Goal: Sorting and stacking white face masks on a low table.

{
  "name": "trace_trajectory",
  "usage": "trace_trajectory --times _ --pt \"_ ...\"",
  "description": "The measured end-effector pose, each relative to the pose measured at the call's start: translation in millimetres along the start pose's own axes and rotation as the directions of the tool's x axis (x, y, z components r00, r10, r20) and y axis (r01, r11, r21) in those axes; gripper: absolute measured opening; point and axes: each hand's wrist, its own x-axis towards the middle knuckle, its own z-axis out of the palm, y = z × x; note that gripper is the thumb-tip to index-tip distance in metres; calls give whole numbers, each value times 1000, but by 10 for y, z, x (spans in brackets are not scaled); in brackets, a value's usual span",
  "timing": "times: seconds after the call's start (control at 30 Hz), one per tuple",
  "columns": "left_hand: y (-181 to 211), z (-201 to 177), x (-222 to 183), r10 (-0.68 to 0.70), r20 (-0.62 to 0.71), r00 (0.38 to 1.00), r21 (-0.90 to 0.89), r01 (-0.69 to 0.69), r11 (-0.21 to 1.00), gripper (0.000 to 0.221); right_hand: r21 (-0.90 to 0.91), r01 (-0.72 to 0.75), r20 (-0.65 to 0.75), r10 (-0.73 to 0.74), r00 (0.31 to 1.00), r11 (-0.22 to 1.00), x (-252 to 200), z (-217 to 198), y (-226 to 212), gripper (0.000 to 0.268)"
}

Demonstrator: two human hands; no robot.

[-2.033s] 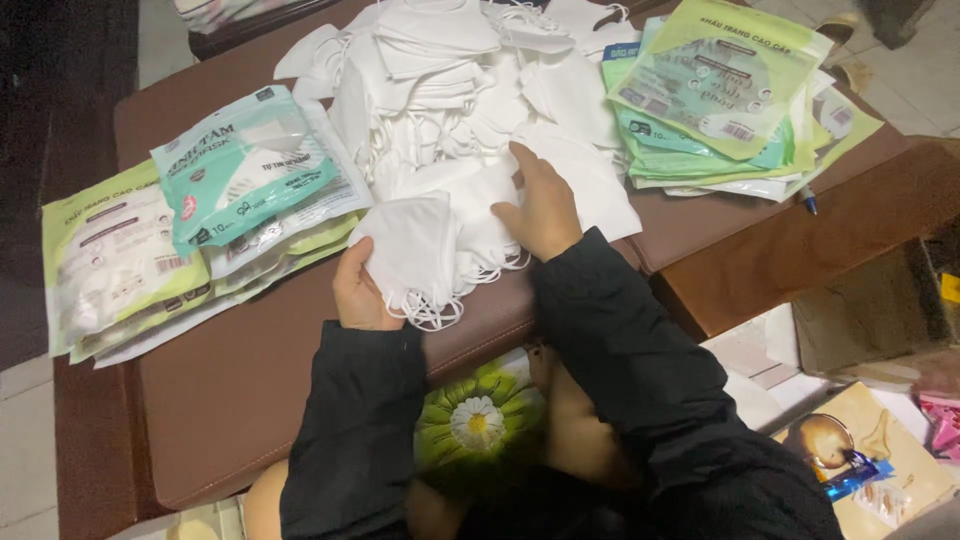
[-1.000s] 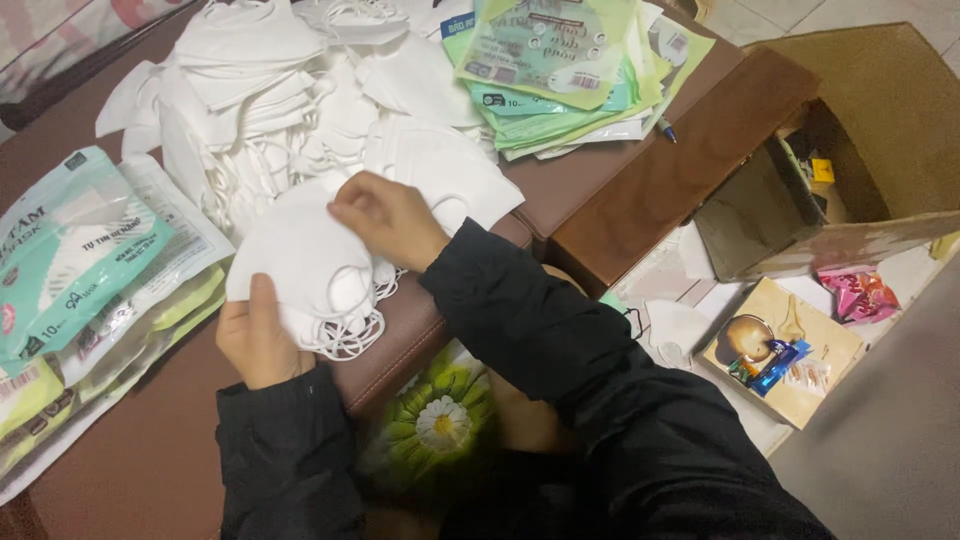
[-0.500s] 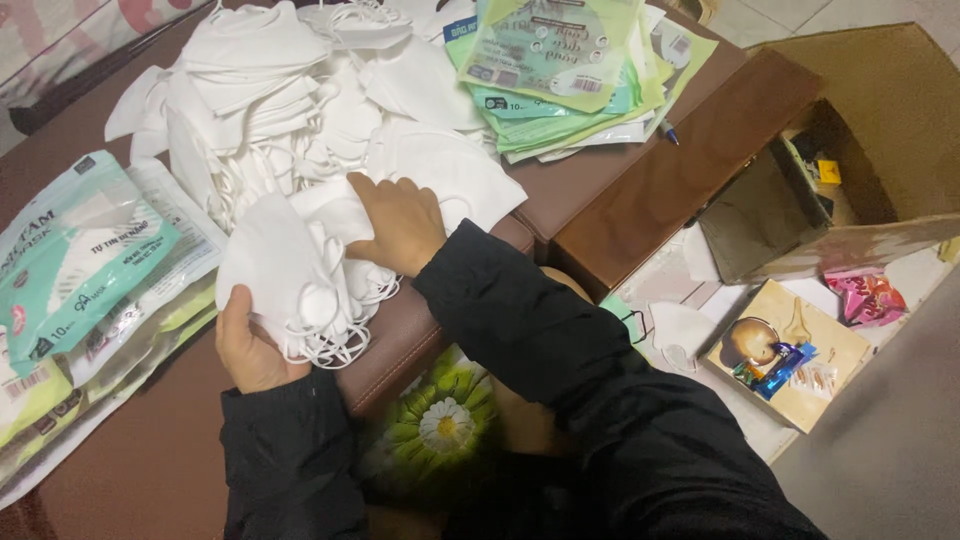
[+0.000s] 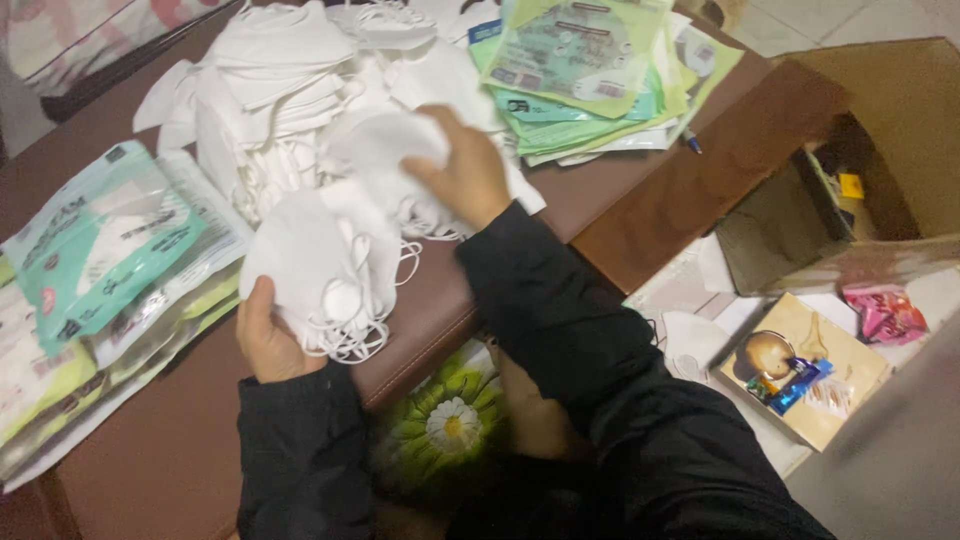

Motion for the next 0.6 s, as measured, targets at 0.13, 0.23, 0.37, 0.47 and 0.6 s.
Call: trace_trajectory --times 0.13,0.23,0.37,0.47,0.6 --pt "-5 88 -55 15 -143 990 -51 -23 998 58 -130 8 -66 -17 998 991 127 24 298 63" --pt "-7 116 -56 31 -171 985 -103 -49 993 53 -250 15 -81 -36 996 968 159 96 391 54" --pt "-76 82 -35 22 -155 988 -59 -32 998 44 -351 57 -190 -130 973 935 106 59 224 22" --pt "-64 184 -85 43 -175 984 24 -39 999 38 -291 183 -322 -276 905 939 94 23 124 6" --pt "-72 215 -117 79 -186 979 132 -54 990 36 228 310 -491 -166 855 923 -23 -112 -180 5"
